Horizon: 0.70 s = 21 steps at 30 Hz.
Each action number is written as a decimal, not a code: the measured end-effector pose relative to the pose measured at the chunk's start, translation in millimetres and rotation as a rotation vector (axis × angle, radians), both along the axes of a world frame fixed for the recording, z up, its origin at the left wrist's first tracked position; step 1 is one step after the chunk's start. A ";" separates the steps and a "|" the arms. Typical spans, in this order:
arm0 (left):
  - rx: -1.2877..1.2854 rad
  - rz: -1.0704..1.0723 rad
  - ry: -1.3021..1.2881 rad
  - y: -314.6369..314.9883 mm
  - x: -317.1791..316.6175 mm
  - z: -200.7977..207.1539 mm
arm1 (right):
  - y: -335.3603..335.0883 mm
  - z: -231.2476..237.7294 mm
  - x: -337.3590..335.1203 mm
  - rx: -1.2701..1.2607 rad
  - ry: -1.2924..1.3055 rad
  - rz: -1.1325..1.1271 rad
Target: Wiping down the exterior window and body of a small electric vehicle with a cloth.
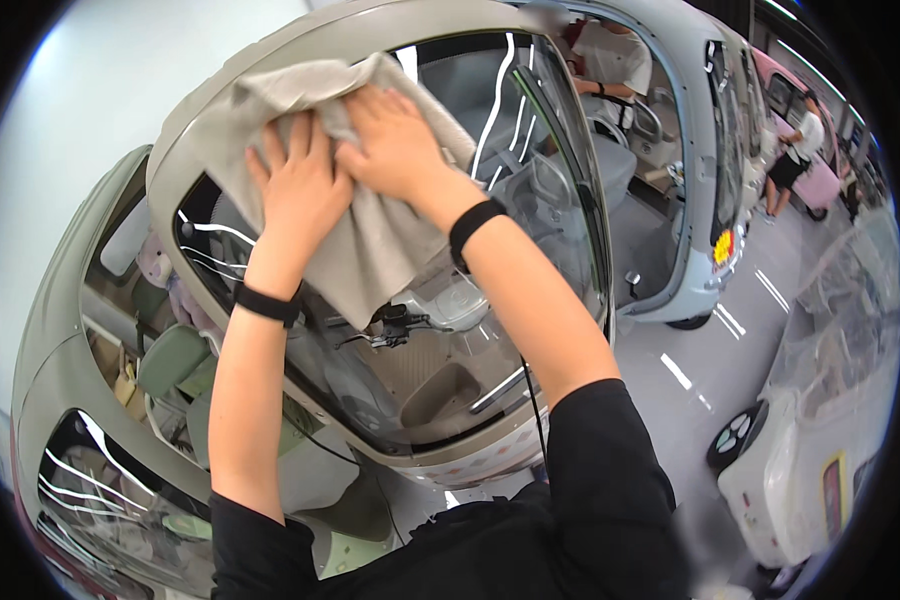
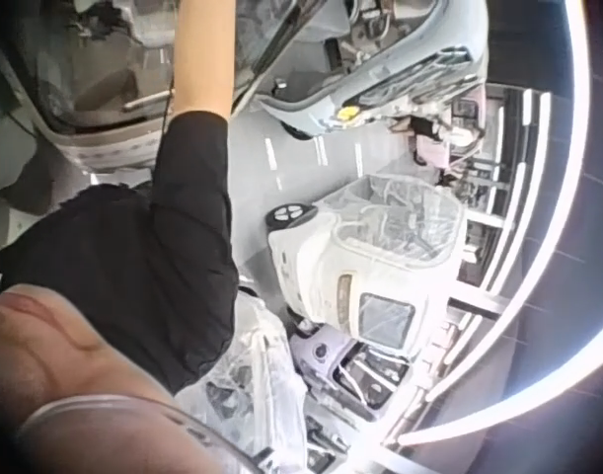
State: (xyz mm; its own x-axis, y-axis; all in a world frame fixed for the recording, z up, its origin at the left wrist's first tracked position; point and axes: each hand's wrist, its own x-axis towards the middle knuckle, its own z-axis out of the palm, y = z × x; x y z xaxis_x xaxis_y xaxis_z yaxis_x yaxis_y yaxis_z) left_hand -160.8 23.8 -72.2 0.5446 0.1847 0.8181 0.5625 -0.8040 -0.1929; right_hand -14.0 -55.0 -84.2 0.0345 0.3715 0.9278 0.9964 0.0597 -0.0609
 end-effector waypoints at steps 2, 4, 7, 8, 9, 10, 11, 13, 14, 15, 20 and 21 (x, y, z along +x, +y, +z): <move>-0.006 -0.089 0.049 -8.7 43.3 13.7 | -6.9 0.9 40.5 0.050 0.090 -0.027; -0.036 -0.132 0.105 -20.6 89.9 23.0 | -21.3 -3.1 81.8 0.078 0.151 -0.037; -0.042 -0.151 0.205 -52.8 154.7 31.0 | -47.3 -17.8 142.5 0.083 0.240 -0.053; -0.006 -0.137 0.234 -58.9 175.8 26.9 | -51.3 -28.4 165.4 0.086 0.259 -0.051; 0.031 -0.163 0.225 -61.5 191.0 23.8 | -55.1 -35.5 181.6 0.088 0.279 -0.051; 0.032 -0.166 0.233 -61.8 194.3 21.7 | -57.5 -35.8 181.7 0.069 0.327 -0.019; 0.016 -0.129 0.224 -60.3 194.1 19.9 | -58.7 -35.1 179.8 0.048 0.373 0.012; 0.041 -0.227 0.173 -57.3 189.5 17.6 | -57.0 -33.1 180.8 0.055 0.394 0.016; 0.029 -0.190 0.163 -56.7 184.8 16.4 | -57.5 -27.6 177.9 0.028 0.446 0.040; 0.056 -0.203 0.126 -56.8 177.5 15.1 | -57.3 -19.0 166.0 -0.001 0.497 0.064; 0.080 -0.159 -0.004 -34.2 105.1 15.2 | -34.1 8.5 84.5 -0.012 0.407 0.210; 0.080 -0.155 -0.006 -26.4 84.7 15.1 | -26.4 11.0 72.3 -0.013 0.360 0.187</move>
